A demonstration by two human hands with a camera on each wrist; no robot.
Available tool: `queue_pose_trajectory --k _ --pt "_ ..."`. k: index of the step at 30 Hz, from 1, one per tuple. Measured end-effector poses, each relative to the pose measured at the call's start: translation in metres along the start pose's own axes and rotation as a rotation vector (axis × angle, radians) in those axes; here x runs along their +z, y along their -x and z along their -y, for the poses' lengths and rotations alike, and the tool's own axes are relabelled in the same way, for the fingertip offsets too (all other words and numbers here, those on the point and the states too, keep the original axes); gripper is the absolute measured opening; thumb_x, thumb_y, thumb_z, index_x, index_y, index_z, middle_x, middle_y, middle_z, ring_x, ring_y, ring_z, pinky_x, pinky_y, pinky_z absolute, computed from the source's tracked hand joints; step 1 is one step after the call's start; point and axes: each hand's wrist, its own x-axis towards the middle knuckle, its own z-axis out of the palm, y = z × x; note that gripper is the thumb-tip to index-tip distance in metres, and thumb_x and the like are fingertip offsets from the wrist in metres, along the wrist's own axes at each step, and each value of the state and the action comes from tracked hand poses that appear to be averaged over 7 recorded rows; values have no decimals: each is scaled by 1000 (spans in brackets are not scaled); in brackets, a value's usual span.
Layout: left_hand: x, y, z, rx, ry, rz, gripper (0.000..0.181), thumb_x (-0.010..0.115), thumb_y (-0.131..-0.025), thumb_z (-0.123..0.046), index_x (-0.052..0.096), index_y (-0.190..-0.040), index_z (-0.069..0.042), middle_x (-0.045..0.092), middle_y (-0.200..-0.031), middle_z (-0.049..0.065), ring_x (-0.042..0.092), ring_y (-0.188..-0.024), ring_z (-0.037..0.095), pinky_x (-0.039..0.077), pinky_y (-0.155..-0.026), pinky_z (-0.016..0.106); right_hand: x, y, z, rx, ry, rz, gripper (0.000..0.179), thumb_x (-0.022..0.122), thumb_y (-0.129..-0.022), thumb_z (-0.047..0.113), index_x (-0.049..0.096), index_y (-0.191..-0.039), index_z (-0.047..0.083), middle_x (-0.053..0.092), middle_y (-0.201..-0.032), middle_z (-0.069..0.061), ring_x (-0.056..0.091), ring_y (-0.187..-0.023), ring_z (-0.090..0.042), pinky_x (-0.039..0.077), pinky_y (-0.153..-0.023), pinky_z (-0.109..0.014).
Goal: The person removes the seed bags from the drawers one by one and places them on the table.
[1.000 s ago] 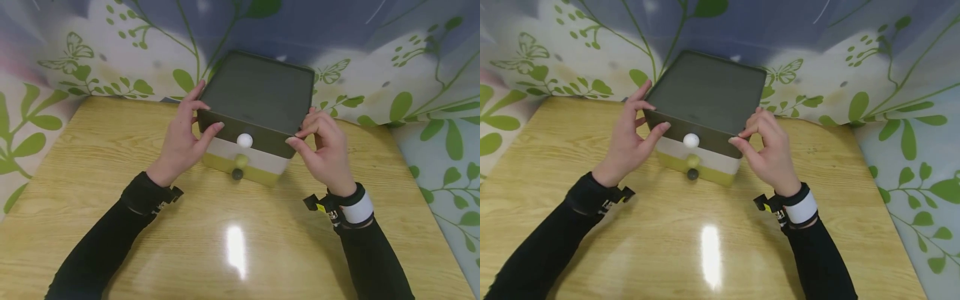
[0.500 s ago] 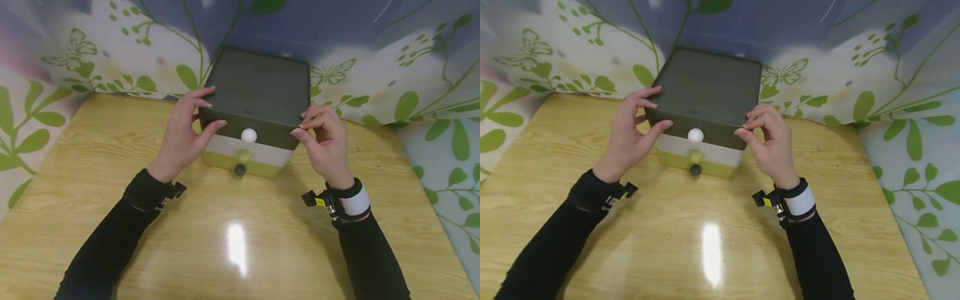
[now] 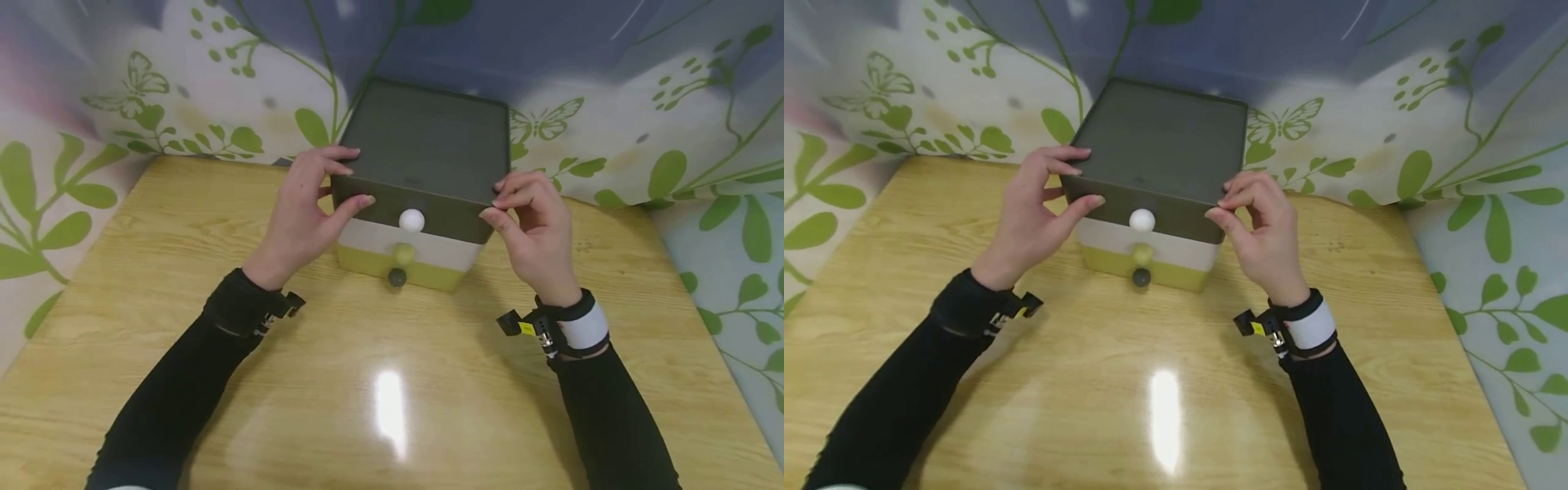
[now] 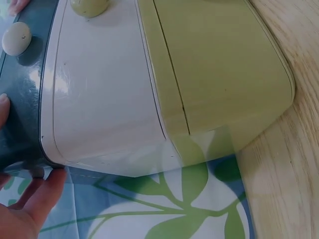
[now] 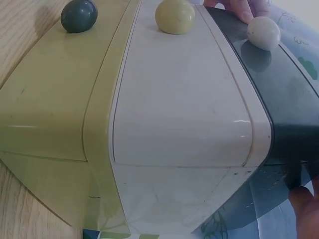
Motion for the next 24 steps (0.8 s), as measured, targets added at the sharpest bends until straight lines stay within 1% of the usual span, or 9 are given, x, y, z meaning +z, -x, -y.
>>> queue_pose_trajectory --k 5,8,11,13,17,19,20,22,24 --pt "2 2 2 5 14 -3 35 64 -85 -29 49 -105 -5 49 -130 1 41 -117 17 49 -61 32 0 1 -2 -4 -4 -4 16 65 -77 -6 50 -76 -10 48 -87 -14 46 -93 -33 43 -84 -37" --pt "3 2 4 31 29 -20 30 61 -87 -25 50 -106 -4 51 -129 3 42 -118 18 49 -61 30 0 1 -3 -15 -10 -12 17 66 -77 -5 50 -76 -10 48 -87 -14 46 -93 -33 43 -84 -38" --pt "2 1 6 70 50 -67 22 60 -88 -18 54 -104 -3 55 -125 5 45 -116 18 50 -60 29 2 2 -6 -22 -20 -16 18 66 -78 -3 49 -76 -10 48 -87 -14 47 -93 -33 42 -85 -39" --pt "1 -1 5 95 58 -106 18 61 -87 -13 56 -101 -3 58 -120 7 47 -114 19 49 -60 28 4 2 -9 -24 -25 -28 19 66 -78 -1 49 -76 -10 48 -87 -14 47 -94 -33 41 -86 -40" --pt "1 -7 -5 130 62 -154 15 64 -82 -6 58 -96 -3 62 -112 10 50 -111 23 48 -59 30 4 2 -13 -24 -21 -81 24 68 -78 4 48 -76 -10 49 -86 -14 48 -96 -34 40 -89 -42" --pt "1 -10 -11 141 69 -168 14 64 -81 -2 60 -94 -2 63 -109 11 51 -109 25 48 -61 29 3 3 -14 -24 -23 -107 26 69 -78 5 48 -76 -11 49 -86 -13 48 -97 -34 39 -90 -43" --pt "2 -11 -13 143 76 -174 13 63 -81 -1 60 -94 -1 63 -107 11 52 -108 25 49 -65 29 3 3 -14 -24 -25 -115 27 69 -78 6 48 -76 -11 49 -85 -13 48 -97 -34 39 -91 -43" --pt "1 -12 -15 141 85 -185 11 62 -81 0 61 -93 -1 64 -105 13 53 -106 27 48 -74 30 3 2 -15 -27 -37 -119 28 70 -77 6 48 -76 -11 49 -85 -14 48 -98 -35 38 -92 -44" --pt "-1 -13 -14 138 81 -194 11 62 -81 0 62 -92 0 64 -104 13 53 -104 27 47 -76 31 5 1 -16 -29 -45 -116 28 70 -77 7 48 -76 -11 50 -85 -14 48 -97 -36 37 -92 -45"
